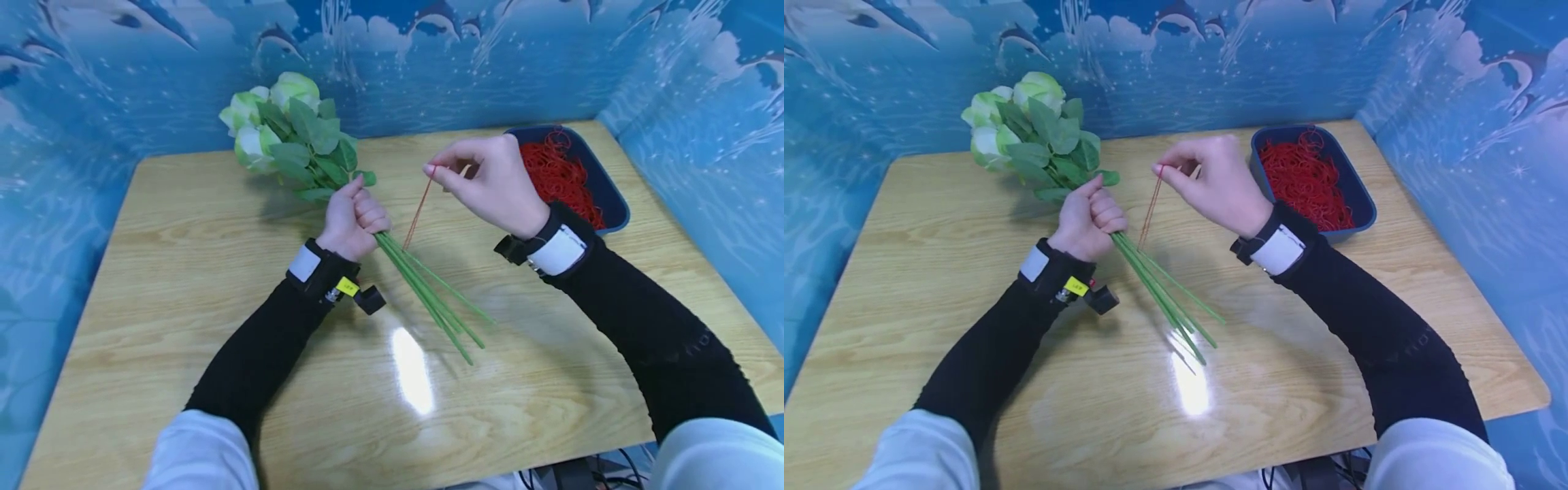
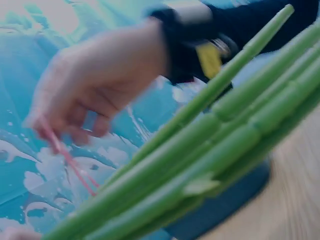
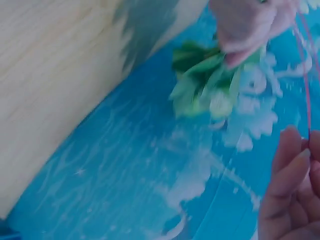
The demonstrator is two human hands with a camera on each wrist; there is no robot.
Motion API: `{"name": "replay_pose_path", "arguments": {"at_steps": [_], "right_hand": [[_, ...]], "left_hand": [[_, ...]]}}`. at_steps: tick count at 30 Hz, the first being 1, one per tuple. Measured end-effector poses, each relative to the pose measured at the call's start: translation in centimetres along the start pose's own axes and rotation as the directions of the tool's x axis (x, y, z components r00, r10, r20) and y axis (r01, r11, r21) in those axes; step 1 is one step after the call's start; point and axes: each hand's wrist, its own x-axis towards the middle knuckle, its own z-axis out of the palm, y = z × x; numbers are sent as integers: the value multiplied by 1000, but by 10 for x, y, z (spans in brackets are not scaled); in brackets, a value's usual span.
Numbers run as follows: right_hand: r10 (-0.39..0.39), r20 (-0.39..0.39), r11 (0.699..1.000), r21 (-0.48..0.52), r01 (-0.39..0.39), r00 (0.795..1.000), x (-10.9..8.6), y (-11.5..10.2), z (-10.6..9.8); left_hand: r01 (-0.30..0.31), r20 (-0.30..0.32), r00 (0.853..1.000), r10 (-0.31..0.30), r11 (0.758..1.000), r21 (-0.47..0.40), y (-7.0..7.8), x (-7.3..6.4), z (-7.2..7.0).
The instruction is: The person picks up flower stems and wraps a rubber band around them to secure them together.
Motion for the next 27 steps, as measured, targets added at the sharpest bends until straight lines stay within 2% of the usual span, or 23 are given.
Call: {"name": "replay_pose_path", "arguments": {"at_steps": [2,5,7,9,11,14,16,17,19,20,21,23,25,26,27], "right_hand": [[9,-22,1000,10,-9,1000,-1,8,-2],[70,-52,995,71,-66,996,-4,26,6],[95,-67,992,88,-89,993,-8,39,17],[71,-87,995,73,-65,994,-15,48,31],[14,-115,1000,29,-11,993,-24,53,46],[-142,-123,986,-105,130,982,-38,54,68],[-274,-112,950,-187,250,955,-47,50,80],[-345,-98,921,-226,317,933,-51,48,85],[-478,-86,851,-291,437,874,-56,42,92],[-535,-83,818,-299,491,841,-58,39,95],[-587,-80,781,-316,538,805,-60,35,97],[-651,-77,732,-328,597,755,-62,27,99],[-684,-75,705,-321,632,726,-63,19,99],[-691,-76,702,-310,642,719,-63,14,98],[-692,-77,703,-297,646,717,-62,10,98]], "left_hand": [[34,46,999,-28,992,-124,6,-5,1],[85,137,989,-46,952,-293,13,-15,3],[97,188,982,-24,917,-388,17,-21,5],[63,211,977,41,885,-462,22,-26,5],[10,206,971,119,844,-537,27,-30,5],[-101,152,958,243,783,-614,35,-32,5],[-172,103,946,307,747,-642,39,-33,5],[-209,79,939,336,734,-646,40,-32,5],[-291,36,916,401,721,-629,40,-30,5],[-348,17,896,445,724,-596,40,-28,5],[-409,3,871,492,728,-550,38,-25,5],[-521,-15,816,578,725,-450,34,-20,4],[-617,-27,761,648,710,-339,29,-14,2],[-643,-26,744,667,706,-298,27,-12,1],[-657,-25,735,677,703,-272,24,-11,-1]]}}
